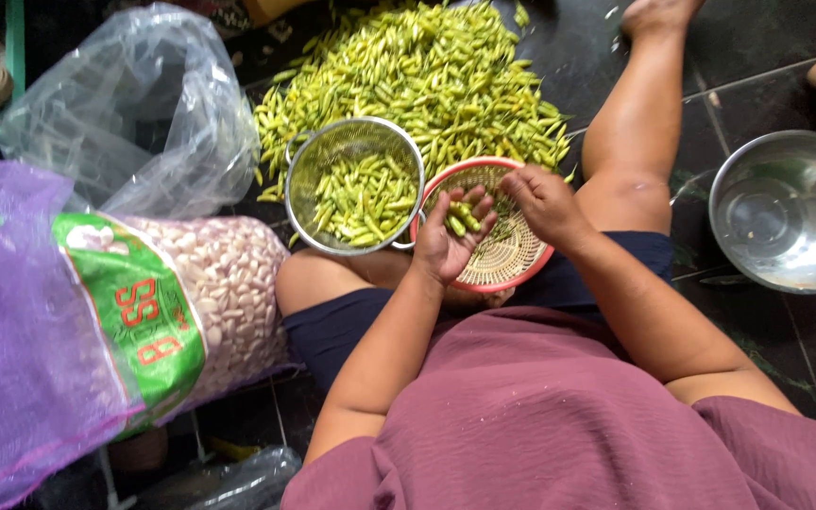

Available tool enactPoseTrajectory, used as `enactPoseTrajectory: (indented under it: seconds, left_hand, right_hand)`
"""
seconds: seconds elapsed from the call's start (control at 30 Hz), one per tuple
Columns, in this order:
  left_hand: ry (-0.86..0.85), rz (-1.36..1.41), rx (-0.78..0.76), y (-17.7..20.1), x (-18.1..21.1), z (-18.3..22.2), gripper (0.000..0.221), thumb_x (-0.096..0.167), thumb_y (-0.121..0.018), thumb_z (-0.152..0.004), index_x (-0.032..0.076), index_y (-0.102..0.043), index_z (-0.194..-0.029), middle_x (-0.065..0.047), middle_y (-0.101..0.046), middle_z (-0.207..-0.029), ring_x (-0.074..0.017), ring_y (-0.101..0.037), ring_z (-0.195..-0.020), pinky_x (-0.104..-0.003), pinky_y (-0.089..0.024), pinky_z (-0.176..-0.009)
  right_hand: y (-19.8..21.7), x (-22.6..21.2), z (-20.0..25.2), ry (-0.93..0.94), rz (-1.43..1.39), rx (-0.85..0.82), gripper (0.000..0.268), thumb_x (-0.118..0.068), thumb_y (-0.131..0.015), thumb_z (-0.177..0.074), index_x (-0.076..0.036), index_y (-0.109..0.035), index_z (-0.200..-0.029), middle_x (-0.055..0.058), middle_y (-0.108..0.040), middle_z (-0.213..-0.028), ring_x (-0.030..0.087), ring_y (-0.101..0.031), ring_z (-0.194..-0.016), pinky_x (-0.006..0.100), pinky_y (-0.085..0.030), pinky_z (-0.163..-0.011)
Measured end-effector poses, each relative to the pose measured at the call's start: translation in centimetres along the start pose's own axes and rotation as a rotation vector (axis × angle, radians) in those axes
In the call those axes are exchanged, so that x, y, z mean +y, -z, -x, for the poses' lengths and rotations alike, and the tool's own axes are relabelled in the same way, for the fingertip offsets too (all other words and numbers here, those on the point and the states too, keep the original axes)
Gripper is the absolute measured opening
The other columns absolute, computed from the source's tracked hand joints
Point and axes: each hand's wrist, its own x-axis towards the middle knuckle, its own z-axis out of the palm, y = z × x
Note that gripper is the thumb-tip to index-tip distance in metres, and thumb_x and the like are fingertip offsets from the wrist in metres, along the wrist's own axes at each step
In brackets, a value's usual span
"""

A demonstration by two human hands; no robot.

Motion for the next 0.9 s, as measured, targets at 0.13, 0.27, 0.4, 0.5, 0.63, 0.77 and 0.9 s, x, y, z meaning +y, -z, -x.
enactPoseTrajectory:
  seconds: [0.13, 0.27, 0.4, 0.5, 0.63, 0.77, 0.9]
  left_hand:
    - [0.021, 0.066, -0.074, -0.7, 0.3, 0.4, 0.030, 0.035, -0.055, -0.108, 0.011, -0.073, -0.114, -0.017, -0.065, -0.139, -0.0376, -0.061, -0.129, -0.058, -0.051, -0.107]
    - [0.048, 0.085, -0.117, 1.7, -0.2, -0.6, 0.034, 0.035, -0.052, -0.109, 0.010, -0.071, -0.120, -0.018, -0.067, -0.134, -0.0376, -0.064, -0.124, -0.061, -0.050, -0.108]
    - [0.113, 0.109, -0.127, 1.5, -0.2, -0.3, 0.036, 0.034, -0.053, -0.108, 0.008, -0.069, -0.127, -0.019, -0.070, -0.129, -0.0370, -0.065, -0.124, -0.061, -0.049, -0.109]
    - [0.117, 0.104, -0.162, 0.0, -0.2, 0.6, 0.035, 0.035, -0.052, -0.109, 0.012, -0.069, -0.129, -0.021, -0.063, -0.140, -0.0406, -0.057, -0.133, -0.063, -0.045, -0.112]
    - [0.082, 0.125, -0.174, 0.3, -0.1, 0.1, 0.036, 0.034, -0.051, -0.110, 0.010, -0.068, -0.130, -0.022, -0.059, -0.144, -0.0417, -0.054, -0.136, -0.062, -0.045, -0.112]
    - [-0.015, 0.131, -0.150, 0.6, -0.1, -0.4, 0.033, 0.033, -0.052, -0.109, 0.010, -0.069, -0.126, -0.020, -0.063, -0.140, -0.0392, -0.057, -0.133, -0.059, -0.048, -0.111]
    - [-0.039, 0.110, -0.119, 1.1, -0.8, -0.7, 0.034, 0.037, -0.050, -0.110, 0.013, -0.067, -0.127, -0.017, -0.061, -0.142, -0.0383, -0.058, -0.132, -0.056, -0.055, -0.103]
  right_hand:
    - [0.0, 0.0, 0.2, 0.154, 0.404, 0.025, 0.025, -0.047, -0.064, -0.107, -0.029, -0.076, -0.120, 0.004, -0.067, -0.113, 0.034, -0.065, -0.105, 0.045, -0.050, -0.088]
    - [-1.2, -0.4, 0.0, 0.334, 0.553, 0.025, 0.019, -0.036, -0.075, -0.095, -0.030, -0.075, -0.113, -0.001, -0.062, -0.123, 0.029, -0.056, -0.119, 0.044, -0.042, -0.096]
    - [-2.2, 1.5, -0.5, 0.390, 0.647, 0.093, 0.012, -0.033, -0.081, -0.090, -0.027, -0.072, -0.094, -0.006, -0.062, -0.108, 0.021, -0.056, -0.117, 0.039, -0.040, -0.097]
    - [-1.7, 3.3, -1.5, 0.303, 0.564, 0.071, 0.013, -0.036, -0.075, -0.099, -0.025, -0.070, -0.097, -0.001, -0.065, -0.099, 0.026, -0.063, -0.102, 0.042, -0.046, -0.088]
    - [-0.6, 2.4, -0.9, 0.326, 0.750, 0.190, 0.031, -0.046, -0.059, -0.113, -0.021, -0.065, -0.097, 0.000, -0.062, -0.096, 0.025, -0.064, -0.094, 0.040, -0.044, -0.083]
    - [-1.3, -0.3, 0.9, 0.356, 0.664, 0.069, 0.029, -0.054, -0.070, -0.100, -0.026, -0.073, -0.099, 0.000, -0.064, -0.108, 0.026, -0.061, -0.107, 0.043, -0.041, -0.090]
    - [-3.4, -1.7, 2.9, 0.341, 0.616, -0.121, 0.022, -0.044, -0.079, -0.086, -0.024, -0.072, -0.090, 0.000, -0.069, -0.082, 0.027, -0.070, -0.083, 0.042, -0.048, -0.074]
